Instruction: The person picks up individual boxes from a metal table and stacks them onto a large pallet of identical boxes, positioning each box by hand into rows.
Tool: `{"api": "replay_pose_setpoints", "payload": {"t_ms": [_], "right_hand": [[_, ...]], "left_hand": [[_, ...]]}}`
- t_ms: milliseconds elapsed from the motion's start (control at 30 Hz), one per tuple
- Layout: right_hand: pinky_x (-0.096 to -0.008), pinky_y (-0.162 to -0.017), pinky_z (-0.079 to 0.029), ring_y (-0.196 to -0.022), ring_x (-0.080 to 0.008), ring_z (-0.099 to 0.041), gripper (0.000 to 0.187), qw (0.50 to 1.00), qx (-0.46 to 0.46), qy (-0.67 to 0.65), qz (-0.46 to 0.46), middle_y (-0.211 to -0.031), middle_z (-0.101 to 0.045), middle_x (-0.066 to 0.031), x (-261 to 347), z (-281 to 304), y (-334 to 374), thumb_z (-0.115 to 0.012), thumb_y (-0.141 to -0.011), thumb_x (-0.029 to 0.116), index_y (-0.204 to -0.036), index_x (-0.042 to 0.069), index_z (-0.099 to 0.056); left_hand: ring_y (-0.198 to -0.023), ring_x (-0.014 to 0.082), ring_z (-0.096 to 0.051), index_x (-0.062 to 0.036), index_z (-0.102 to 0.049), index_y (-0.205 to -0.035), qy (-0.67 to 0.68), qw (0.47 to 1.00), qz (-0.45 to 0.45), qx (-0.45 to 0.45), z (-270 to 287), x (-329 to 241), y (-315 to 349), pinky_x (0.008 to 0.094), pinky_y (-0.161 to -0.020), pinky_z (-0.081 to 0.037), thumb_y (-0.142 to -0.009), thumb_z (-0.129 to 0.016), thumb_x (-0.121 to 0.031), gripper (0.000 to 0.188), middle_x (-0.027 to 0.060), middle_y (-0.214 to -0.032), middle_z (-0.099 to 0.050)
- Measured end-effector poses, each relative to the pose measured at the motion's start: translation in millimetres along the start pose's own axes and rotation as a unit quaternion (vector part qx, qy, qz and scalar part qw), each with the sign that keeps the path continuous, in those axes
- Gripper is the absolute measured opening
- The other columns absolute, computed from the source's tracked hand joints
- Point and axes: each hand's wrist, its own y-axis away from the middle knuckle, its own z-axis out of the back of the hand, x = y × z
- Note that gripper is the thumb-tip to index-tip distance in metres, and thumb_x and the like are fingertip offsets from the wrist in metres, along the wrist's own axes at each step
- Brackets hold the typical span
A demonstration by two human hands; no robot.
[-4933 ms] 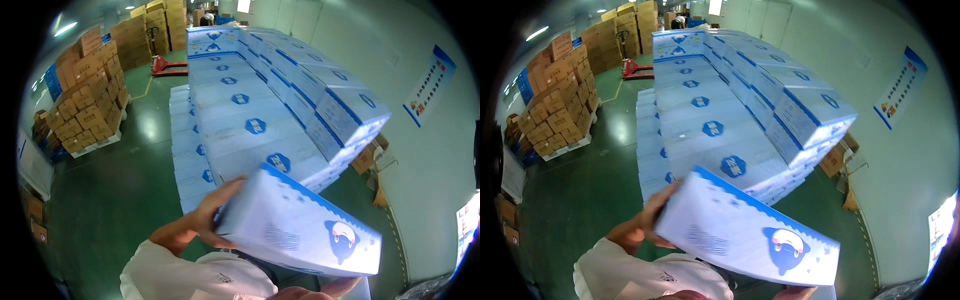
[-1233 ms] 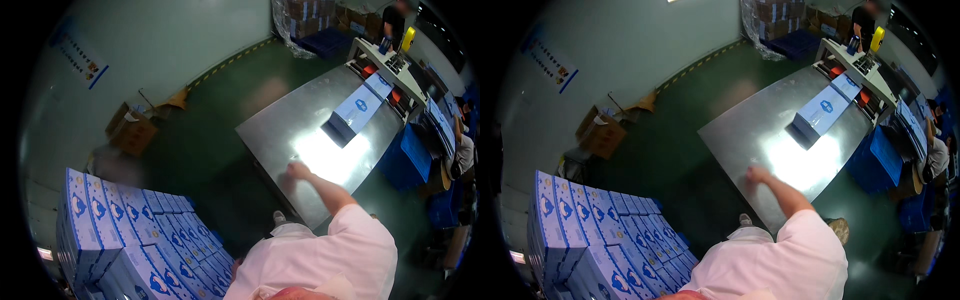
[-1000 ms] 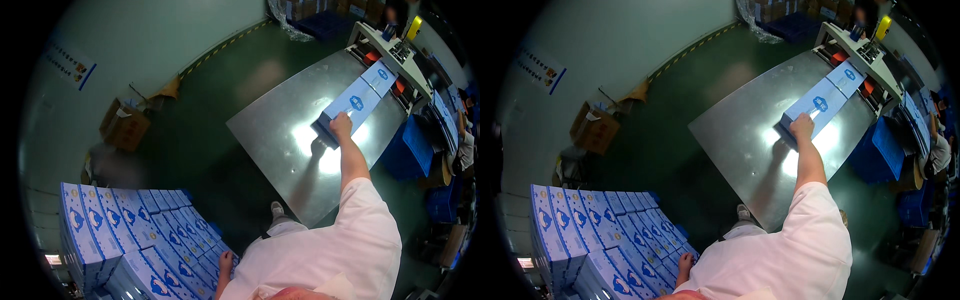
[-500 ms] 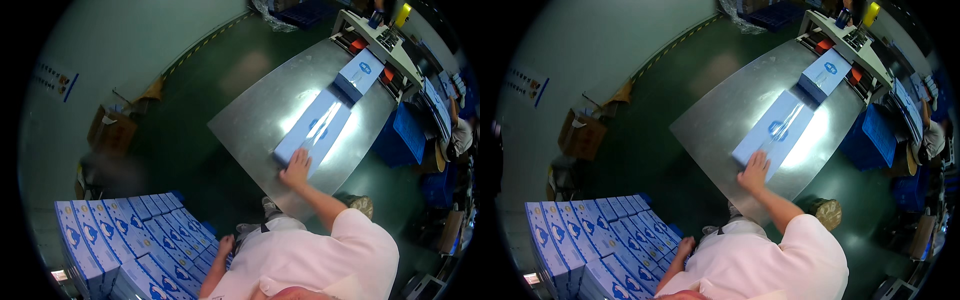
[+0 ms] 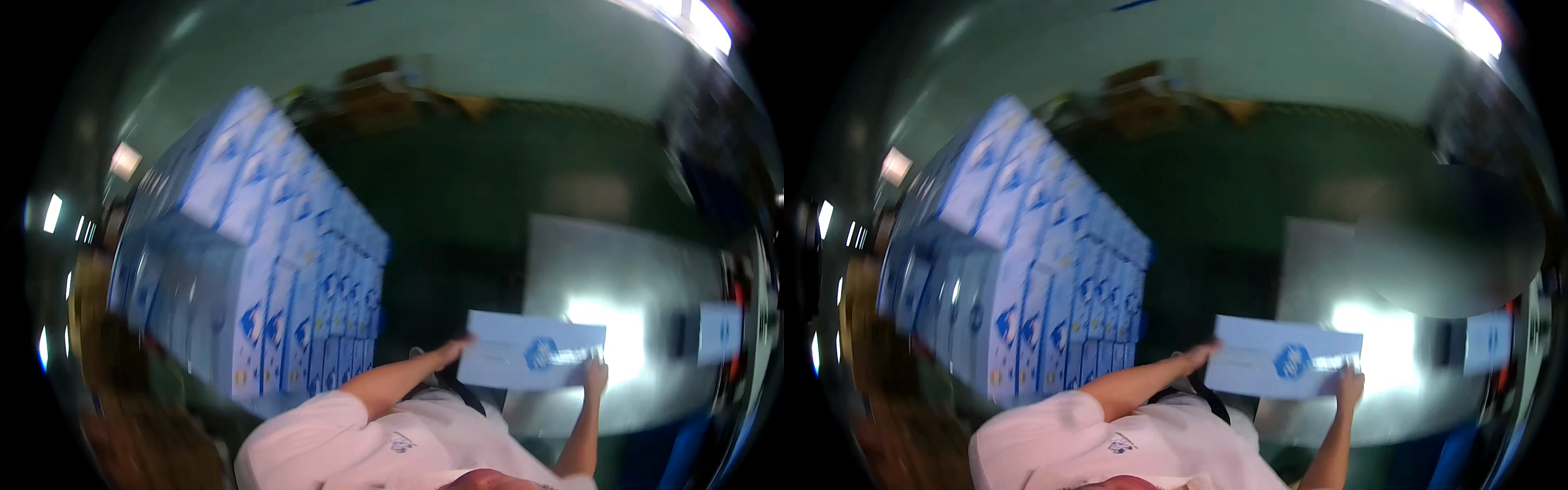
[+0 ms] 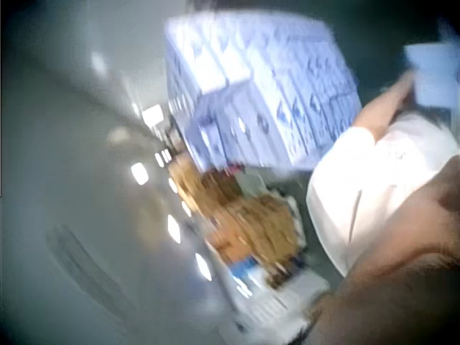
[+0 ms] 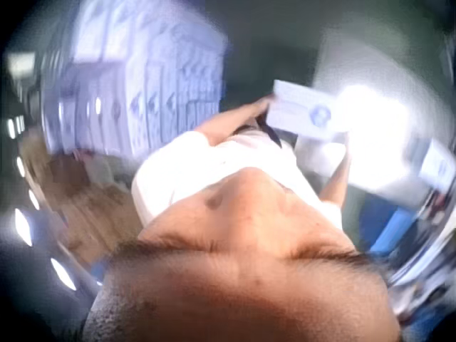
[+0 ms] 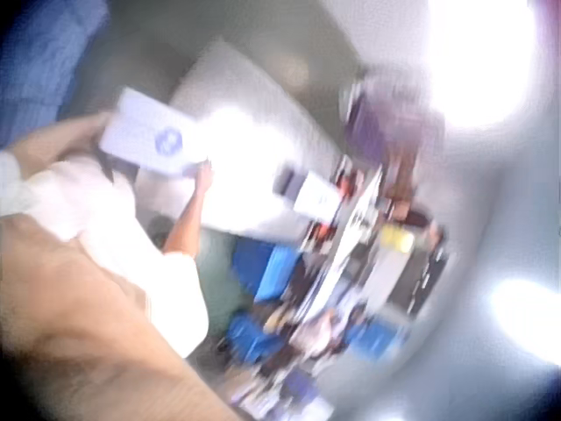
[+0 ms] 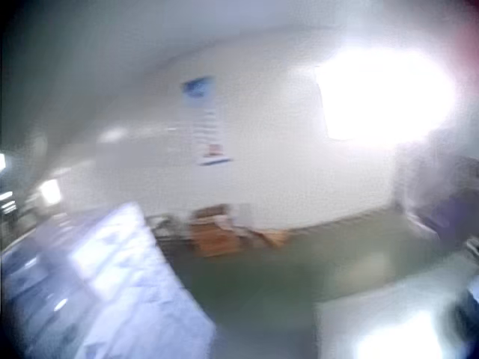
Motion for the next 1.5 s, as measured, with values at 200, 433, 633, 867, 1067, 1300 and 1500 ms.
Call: {"api": "replay_pose_setpoints", "payload": {"t_ms": [200, 433, 633, 867, 1067, 1300, 1500], "right_hand": [[-0.0395, -0.071, -0.052, -0.078, -0.0309, -0.065, 0.078, 0.984, 0.090, -0.118, -0.102, -0.083, -0.068, -0.0207, -11.5, -18.6, 4.6, -0.054, -0.089, 0.061, -0.100, -0.016, -0.064], [-0.0363, -0.069, -0.051, -0.078, -0.0271, -0.062, 0.067, 0.942, 0.264, -0.188, -0.085, -0.084, -0.066, -0.0153, 116.0, -102.6, 106.1, -0.056, -0.091, 0.054, -0.103, -0.012, -0.065], [-0.0323, -0.092, -0.042, -0.107, -0.0202, -0.054, 0.053, 0.847, 0.291, -0.393, 0.208, -0.116, -0.059, -0.0114, 356.2, -55.2, 298.4, -0.056, -0.094, 0.035, -0.126, -0.007, -0.054], [-0.0424, -0.103, -0.040, -0.119, -0.0434, -0.051, 0.058, 0.496, 0.293, -0.316, 0.754, -0.135, -0.046, -0.0294, 596.0, -73.7, 483.8, -0.065, -0.083, 0.013, -0.134, -0.007, -0.044], [-0.0418, -0.093, -0.049, -0.108, -0.0407, -0.060, 0.045, 0.438, 0.379, -0.196, 0.791, -0.126, -0.055, -0.0258, 601.2, -169.6, 572.5, -0.070, -0.080, 0.013, -0.121, -0.001, -0.057], [-0.0503, -0.104, -0.038, -0.122, -0.0452, -0.047, 0.053, 0.388, 0.365, -0.118, 0.838, -0.132, -0.049, -0.0277, 605.9, -228.9, 616.5, -0.070, -0.082, 0.028, -0.124, -0.001, -0.055], [-0.0512, -0.112, -0.027, -0.132, -0.0438, -0.039, 0.062, 0.392, 0.313, -0.013, 0.865, -0.140, -0.044, -0.0264, 614.8, -242.7, 622.0, -0.062, -0.087, 0.044, -0.132, 0.003, -0.052]], "left_hand": [[-0.139, 0.0325, -0.035, -0.0040, -0.021, -0.153, -0.171, 0.965, -0.171, -0.102, 8.2, -66.1, 87.7, 0.0357, -0.113, -0.028, -0.076, -0.070, -0.054, 0.104, 0.0236, -0.151, -0.033], [-0.121, 0.0301, -0.052, -0.0049, -0.039, -0.146, -0.212, 0.899, -0.225, -0.311, 78.7, -167.4, 307.5, 0.0355, -0.101, -0.039, -0.077, -0.073, -0.041, 0.085, 0.0229, -0.133, -0.051], [-0.127, 0.0219, -0.045, 0.0013, -0.044, -0.142, -0.010, 0.782, -0.435, -0.445, 154.4, -163.4, 513.4, 0.0348, -0.109, -0.031, -0.071, -0.076, -0.031, 0.085, 0.0122, -0.139, -0.049], [-0.117, 0.0249, -0.054, 0.0004, -0.040, -0.141, 0.206, 0.475, -0.534, -0.669, 242.9, -60.2, 701.6, 0.0369, -0.100, -0.041, -0.084, -0.069, -0.028, 0.070, 0.0133, -0.128, -0.056], [-0.124, 0.0309, -0.049, -0.0043, -0.051, -0.131, -0.178, 0.325, -0.218, -0.903, 304.9, -20.9, 702.1, 0.0430, -0.107, -0.035, -0.083, -0.074, -0.031, 0.060, 0.0168, -0.132, -0.052], [-0.135, 0.0398, -0.035, -0.0091, -0.039, -0.142, -0.452, 0.306, 0.139, -0.826, 372.3, -68.6, 673.9, 0.0585, -0.110, -0.025, -0.071, -0.076, -0.054, 0.091, 0.0197, -0.140, -0.044], [-0.131, 0.0371, -0.044, -0.0080, -0.042, -0.141, -0.527, 0.328, 0.083, -0.780, 470.3, -118.5, 637.6, 0.0520, -0.108, -0.033, -0.072, -0.076, -0.049, 0.087, 0.0193, -0.138, -0.047]]}}
